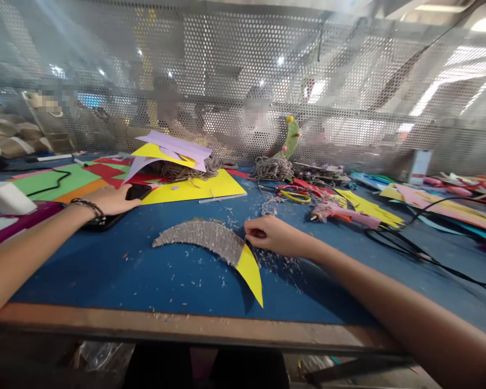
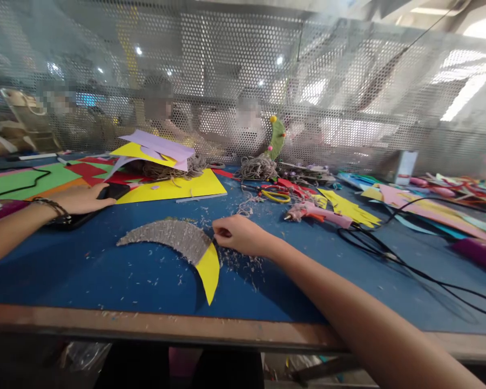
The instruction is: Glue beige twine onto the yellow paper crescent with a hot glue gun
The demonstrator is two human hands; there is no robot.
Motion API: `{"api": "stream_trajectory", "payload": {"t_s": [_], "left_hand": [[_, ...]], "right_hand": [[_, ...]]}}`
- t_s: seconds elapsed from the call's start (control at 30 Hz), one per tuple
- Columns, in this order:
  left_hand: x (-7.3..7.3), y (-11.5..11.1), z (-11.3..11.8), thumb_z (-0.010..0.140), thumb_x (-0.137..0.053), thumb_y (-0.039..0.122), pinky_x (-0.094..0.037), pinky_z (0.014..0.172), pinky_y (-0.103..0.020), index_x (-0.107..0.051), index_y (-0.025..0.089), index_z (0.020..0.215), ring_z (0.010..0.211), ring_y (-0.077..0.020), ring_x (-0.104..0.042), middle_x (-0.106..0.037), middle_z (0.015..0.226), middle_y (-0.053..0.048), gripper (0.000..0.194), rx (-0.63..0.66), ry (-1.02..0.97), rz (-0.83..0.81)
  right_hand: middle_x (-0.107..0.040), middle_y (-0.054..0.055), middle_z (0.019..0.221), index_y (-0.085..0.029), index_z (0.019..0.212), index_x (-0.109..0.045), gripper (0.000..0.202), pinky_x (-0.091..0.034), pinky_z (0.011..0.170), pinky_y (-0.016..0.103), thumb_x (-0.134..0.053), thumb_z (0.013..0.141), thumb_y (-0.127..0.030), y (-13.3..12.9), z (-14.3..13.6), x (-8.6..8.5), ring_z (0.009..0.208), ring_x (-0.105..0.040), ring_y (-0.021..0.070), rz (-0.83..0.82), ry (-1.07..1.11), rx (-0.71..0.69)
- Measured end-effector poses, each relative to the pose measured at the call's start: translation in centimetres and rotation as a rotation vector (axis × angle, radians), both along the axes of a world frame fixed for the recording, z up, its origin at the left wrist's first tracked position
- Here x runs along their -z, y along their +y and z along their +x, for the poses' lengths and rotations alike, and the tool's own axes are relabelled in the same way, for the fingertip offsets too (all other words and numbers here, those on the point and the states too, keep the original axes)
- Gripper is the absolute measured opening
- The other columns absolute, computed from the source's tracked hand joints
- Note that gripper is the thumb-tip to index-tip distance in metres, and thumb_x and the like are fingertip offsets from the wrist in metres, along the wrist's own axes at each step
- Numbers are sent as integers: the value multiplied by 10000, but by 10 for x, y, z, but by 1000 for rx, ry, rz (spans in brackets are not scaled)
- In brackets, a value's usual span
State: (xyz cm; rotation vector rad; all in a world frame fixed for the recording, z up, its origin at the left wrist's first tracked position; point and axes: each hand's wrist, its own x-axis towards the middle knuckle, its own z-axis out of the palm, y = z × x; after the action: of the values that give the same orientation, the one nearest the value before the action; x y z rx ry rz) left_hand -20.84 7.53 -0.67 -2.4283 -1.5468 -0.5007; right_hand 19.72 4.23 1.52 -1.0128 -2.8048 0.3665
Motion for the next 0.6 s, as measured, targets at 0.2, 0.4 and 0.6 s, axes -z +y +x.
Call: {"api": "stream_trajectory", "payload": {"t_s": [0.2,0.4,0.6], "left_hand": [[-9,-5,18,700,-425,549,-428,693,-430,-562,134,1007,881,-306,-562,-583,660,-33,535,-176,58,54],[-35,-32,105,775,-385,429,-293,966,-478,-454,103,1163,1144,-319,-362,-419,1203,-137,512,2,85,97],[-28,-66,193,744,-484,432,-313,1001,-358,-286,127,1288,1187,-221,-350,-369,1289,-116,654,482,47,-184]], "right_hand": [[-331,-56,519,-178,573,-312,163,-211,495,194,-396,708,-142,-1,1,0,495,-264,56,3,5,-5],[-323,-56,515,-177,561,-315,165,-208,498,196,-404,697,-145,-1,0,1,495,-272,57,11,10,6],[-387,-45,538,-170,588,-390,110,-220,503,197,-407,689,-131,0,0,3,509,-332,63,14,6,21]]}}
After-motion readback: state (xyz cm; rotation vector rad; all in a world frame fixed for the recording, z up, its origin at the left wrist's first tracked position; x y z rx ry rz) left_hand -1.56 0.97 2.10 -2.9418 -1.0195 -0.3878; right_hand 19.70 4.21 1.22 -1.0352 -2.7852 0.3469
